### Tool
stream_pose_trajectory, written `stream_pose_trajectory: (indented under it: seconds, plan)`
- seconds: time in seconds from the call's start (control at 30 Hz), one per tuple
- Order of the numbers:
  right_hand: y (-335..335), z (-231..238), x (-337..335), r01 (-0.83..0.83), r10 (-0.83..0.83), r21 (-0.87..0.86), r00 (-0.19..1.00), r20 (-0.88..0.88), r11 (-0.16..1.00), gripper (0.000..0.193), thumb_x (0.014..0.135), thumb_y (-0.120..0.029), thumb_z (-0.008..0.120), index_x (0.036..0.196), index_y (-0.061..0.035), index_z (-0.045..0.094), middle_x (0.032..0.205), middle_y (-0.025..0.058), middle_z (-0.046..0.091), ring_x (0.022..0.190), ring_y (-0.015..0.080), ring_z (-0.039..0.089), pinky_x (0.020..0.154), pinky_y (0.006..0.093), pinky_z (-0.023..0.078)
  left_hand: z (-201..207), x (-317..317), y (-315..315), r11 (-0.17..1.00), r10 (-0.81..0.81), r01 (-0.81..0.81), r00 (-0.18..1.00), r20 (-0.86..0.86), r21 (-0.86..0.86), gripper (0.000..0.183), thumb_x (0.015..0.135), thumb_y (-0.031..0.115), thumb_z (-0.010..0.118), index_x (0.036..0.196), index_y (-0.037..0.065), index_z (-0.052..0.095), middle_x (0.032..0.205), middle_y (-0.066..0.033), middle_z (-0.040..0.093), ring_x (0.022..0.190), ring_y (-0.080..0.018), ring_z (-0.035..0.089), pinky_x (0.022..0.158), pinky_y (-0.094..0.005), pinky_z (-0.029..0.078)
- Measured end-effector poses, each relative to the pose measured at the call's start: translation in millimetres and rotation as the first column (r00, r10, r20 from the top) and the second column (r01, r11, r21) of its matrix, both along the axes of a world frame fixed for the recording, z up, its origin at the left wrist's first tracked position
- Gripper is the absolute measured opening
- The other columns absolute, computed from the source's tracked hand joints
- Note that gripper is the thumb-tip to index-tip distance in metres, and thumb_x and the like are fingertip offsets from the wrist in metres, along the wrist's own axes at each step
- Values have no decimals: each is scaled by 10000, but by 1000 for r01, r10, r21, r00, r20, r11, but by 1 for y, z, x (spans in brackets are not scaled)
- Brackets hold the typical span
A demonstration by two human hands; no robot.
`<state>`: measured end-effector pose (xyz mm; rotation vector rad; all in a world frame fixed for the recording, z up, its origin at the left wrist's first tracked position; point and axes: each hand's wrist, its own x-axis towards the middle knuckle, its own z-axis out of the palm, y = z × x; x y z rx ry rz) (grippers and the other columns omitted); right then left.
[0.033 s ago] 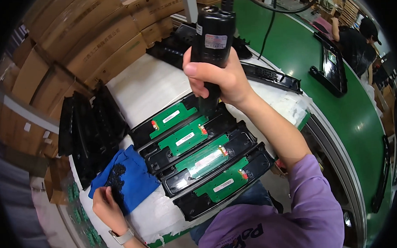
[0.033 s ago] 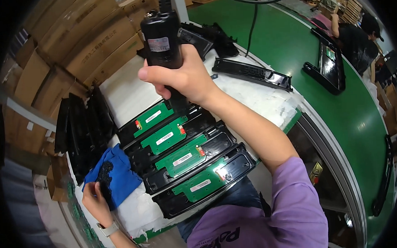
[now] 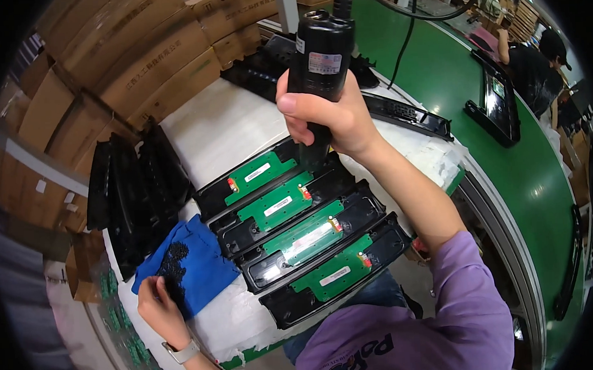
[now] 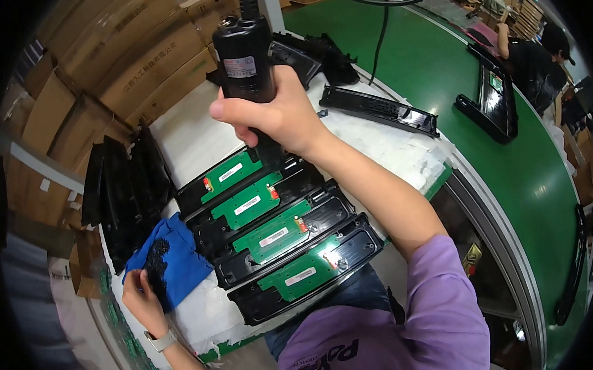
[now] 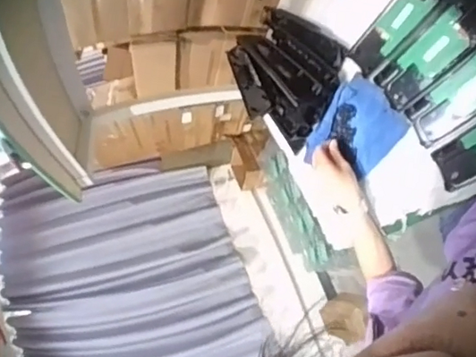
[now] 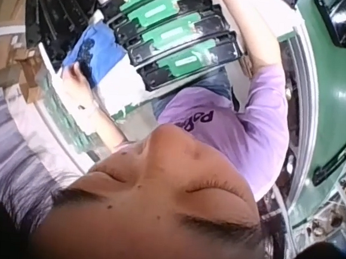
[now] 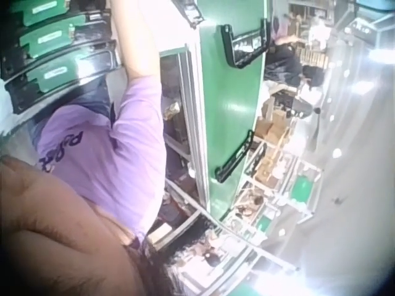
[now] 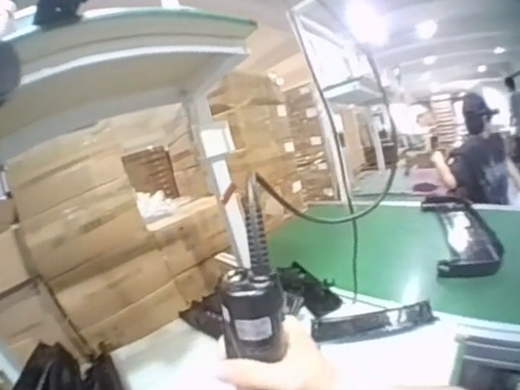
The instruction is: Assembling and securing electronic components for printer cartridges using an electric screwdriver on a factory line.
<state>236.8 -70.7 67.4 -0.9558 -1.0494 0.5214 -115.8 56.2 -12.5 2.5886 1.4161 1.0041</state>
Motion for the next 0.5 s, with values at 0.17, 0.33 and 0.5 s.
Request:
stream_pose_trajectory:
  seconds: [0.17,0.33,0.5]
  plan:
    - [9,-5,2,14,-13,-29,1000,29,999,201,739,-167,633,723,7,534,520,32,471,403,113,451,413,243,370,1,-1,2,989,34,-18,994,106,-147,133,886,82,548,839,-42,565,684,-98,562,568,-161,531,535,-280,420]
    - [13,-9,3,11,-10,-44,1000,28,999,208,736,-174,636,712,6,534,517,32,470,402,113,448,409,243,365,-2,3,0,984,9,35,968,250,-173,132,898,79,537,842,-33,577,700,-74,585,578,-117,571,539,-234,431]
    - [18,-14,8,-28,28,-52,1000,2,998,187,743,-141,640,689,-5,523,515,34,471,397,110,448,409,250,372,-5,5,-1,916,21,195,849,528,-350,124,904,81,548,861,-28,587,739,-24,598,638,-86,579,576,-196,433]
